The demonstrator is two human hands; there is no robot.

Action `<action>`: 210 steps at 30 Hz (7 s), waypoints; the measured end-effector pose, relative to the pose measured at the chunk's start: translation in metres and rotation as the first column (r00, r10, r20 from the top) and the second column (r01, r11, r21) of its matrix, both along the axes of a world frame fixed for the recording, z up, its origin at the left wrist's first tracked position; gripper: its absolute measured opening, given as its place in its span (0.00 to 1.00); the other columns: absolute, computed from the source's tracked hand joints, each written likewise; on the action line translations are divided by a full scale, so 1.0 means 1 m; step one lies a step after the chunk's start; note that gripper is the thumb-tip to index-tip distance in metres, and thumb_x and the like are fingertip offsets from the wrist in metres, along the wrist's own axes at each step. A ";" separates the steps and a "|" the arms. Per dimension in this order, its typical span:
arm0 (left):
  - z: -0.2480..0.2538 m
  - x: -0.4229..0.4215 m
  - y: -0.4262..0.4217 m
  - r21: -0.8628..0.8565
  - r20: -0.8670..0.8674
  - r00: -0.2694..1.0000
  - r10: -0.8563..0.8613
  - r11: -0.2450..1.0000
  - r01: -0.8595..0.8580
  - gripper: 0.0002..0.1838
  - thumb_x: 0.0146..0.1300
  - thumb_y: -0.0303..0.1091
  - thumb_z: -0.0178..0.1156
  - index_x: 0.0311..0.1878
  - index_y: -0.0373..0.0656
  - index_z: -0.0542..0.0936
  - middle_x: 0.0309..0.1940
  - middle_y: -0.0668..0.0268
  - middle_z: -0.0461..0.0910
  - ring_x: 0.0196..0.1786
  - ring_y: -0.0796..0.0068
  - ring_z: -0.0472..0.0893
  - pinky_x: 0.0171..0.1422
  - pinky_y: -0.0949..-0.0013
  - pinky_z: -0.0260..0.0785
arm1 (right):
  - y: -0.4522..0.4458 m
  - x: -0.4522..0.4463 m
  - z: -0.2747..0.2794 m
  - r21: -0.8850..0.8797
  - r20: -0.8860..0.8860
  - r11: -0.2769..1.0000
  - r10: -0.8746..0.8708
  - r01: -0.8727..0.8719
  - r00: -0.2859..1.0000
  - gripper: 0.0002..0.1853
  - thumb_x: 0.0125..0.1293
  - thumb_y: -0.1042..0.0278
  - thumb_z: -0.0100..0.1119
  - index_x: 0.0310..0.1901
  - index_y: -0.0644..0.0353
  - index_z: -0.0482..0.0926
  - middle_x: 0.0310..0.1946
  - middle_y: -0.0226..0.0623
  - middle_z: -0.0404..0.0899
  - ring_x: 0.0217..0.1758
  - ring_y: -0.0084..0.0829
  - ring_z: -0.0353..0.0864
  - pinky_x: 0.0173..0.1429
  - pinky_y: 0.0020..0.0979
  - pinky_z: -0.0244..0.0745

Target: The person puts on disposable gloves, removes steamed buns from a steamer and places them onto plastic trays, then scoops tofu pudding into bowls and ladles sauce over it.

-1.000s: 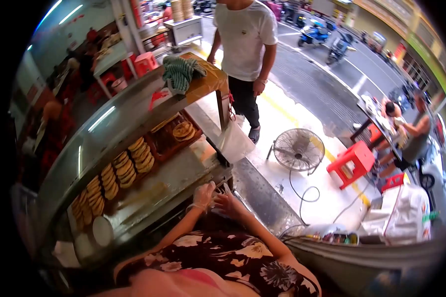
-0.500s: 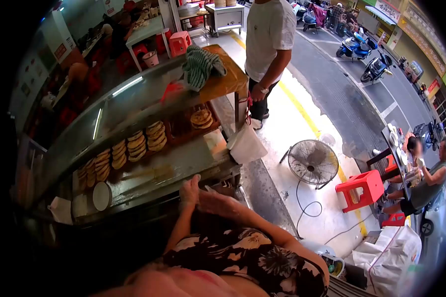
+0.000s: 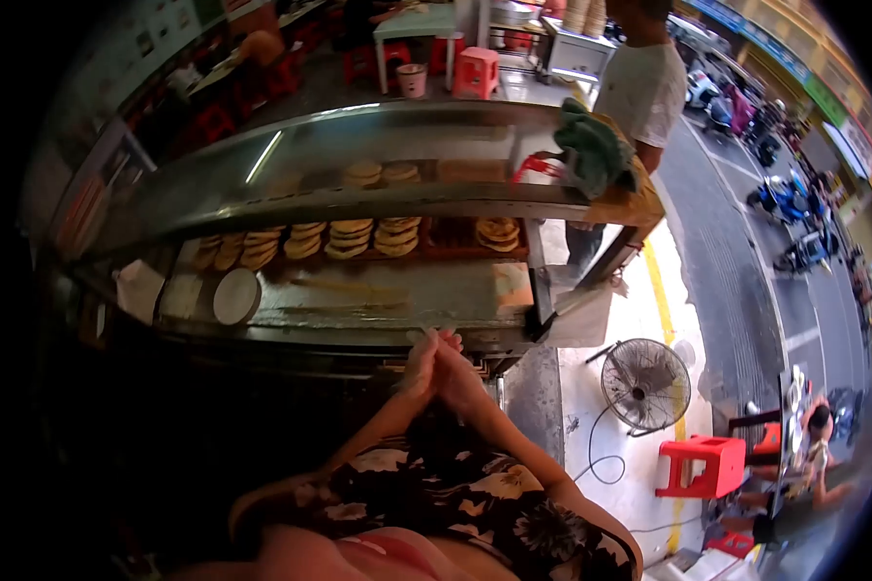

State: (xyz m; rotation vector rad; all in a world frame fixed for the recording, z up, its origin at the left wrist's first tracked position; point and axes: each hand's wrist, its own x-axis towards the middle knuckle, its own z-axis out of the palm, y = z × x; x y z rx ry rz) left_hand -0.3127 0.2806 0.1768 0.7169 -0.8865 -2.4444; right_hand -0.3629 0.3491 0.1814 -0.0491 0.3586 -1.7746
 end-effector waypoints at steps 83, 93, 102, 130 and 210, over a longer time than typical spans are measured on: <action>0.096 0.045 0.093 -0.353 0.096 0.982 -0.165 0.916 0.189 0.35 0.65 0.34 0.50 0.69 0.39 0.45 0.69 0.59 0.48 0.71 0.67 0.49 0.72 0.66 0.40 | 0.075 -0.049 0.030 0.241 -0.497 0.968 0.066 0.064 0.865 0.11 0.64 0.63 0.52 0.40 0.63 0.76 0.30 0.27 0.74 0.32 0.21 0.71 0.39 0.24 0.67; 0.092 0.120 0.017 -0.387 -0.046 0.992 -0.115 0.918 0.088 0.35 0.65 0.36 0.50 0.69 0.37 0.45 0.69 0.60 0.49 0.71 0.68 0.49 0.72 0.67 0.39 | -0.032 0.019 0.014 0.232 -0.784 0.953 0.062 0.198 0.618 0.11 0.64 0.64 0.52 0.29 0.60 0.78 0.20 0.26 0.71 0.24 0.19 0.67 0.30 0.21 0.59; 0.082 0.294 -0.108 -0.331 -0.034 0.963 0.265 0.907 -0.262 0.34 0.67 0.48 0.43 0.70 0.40 0.49 0.69 0.64 0.50 0.70 0.70 0.51 0.71 0.67 0.40 | -0.206 0.179 0.059 0.209 -0.849 0.967 0.106 0.145 0.517 0.12 0.64 0.62 0.55 0.34 0.64 0.80 0.19 0.23 0.70 0.23 0.16 0.65 0.28 0.20 0.58; 0.124 0.784 -0.531 -0.337 0.021 0.121 0.992 0.121 -0.934 0.37 0.64 0.61 0.39 0.71 0.53 0.45 0.70 0.61 0.47 0.71 0.59 0.49 0.72 0.56 0.41 | -0.730 0.733 0.054 0.234 -0.864 0.545 0.497 -0.805 0.086 0.11 0.60 0.61 0.60 0.30 0.61 0.76 0.21 0.23 0.71 0.26 0.18 0.70 0.32 0.22 0.65; -0.048 1.797 -1.778 -0.223 0.274 0.962 0.007 0.973 0.057 0.20 0.64 0.42 0.54 0.56 0.43 0.69 0.45 0.67 0.77 0.46 0.78 0.74 0.48 0.73 0.65 | -1.656 1.576 -0.113 0.528 -0.840 0.476 0.170 0.703 0.515 0.17 0.57 0.66 0.60 0.46 0.61 0.71 0.32 0.31 0.75 0.30 0.21 0.75 0.30 0.24 0.71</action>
